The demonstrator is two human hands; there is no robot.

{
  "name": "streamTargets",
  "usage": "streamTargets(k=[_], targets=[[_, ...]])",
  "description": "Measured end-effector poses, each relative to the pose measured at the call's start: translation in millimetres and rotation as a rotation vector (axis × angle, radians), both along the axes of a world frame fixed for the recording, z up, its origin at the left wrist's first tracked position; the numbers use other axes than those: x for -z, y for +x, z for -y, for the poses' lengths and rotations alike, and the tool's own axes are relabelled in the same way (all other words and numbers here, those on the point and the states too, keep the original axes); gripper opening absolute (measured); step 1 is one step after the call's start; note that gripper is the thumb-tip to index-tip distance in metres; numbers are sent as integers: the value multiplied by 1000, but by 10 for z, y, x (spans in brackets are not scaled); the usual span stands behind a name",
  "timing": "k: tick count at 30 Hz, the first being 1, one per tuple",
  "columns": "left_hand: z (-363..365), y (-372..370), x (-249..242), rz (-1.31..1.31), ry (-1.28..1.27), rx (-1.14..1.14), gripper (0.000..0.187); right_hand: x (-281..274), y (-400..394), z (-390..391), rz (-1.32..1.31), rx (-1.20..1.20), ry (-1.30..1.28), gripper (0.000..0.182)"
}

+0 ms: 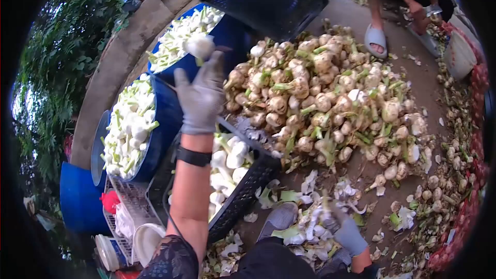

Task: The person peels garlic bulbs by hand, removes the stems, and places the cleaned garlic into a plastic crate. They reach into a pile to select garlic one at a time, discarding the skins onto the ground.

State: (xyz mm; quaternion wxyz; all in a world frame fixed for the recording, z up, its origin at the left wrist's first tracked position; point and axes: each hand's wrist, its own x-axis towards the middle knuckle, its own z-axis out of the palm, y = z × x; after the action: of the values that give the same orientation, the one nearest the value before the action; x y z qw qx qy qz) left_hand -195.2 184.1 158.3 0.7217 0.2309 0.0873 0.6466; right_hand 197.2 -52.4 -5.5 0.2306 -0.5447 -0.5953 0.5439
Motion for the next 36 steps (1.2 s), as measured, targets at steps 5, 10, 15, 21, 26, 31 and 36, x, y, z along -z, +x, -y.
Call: streamTargets(k=[5, 10, 15, 21, 26, 31, 36], targets=[[304, 929, 65, -606, -265, 109, 52, 422, 291, -162, 14, 320, 76, 29], [1108, 1905, 682, -763, -390, 464, 48, 4, 1146, -695, 738, 543, 274, 28], [1299, 1929, 1131, -839, -492, 418, 48, -132, 1376, -801, 724, 673, 389, 26], [1369, 2088, 1509, -917, -499, 522, 45, 549, 944, -915, 1011, -19, 489, 27], [1554, 2303, 1736, -1334, -121, 414, 53, 507, 637, -665, 609, 350, 168, 16], [1627, 2428, 1813, -1259, 4, 387, 59, 2, 277, -407, -529, 679, -423, 24], [1645, 2327, 1572, -1408, 204, 363, 66, -307, 302, -409, -488, 466, -334, 24]])
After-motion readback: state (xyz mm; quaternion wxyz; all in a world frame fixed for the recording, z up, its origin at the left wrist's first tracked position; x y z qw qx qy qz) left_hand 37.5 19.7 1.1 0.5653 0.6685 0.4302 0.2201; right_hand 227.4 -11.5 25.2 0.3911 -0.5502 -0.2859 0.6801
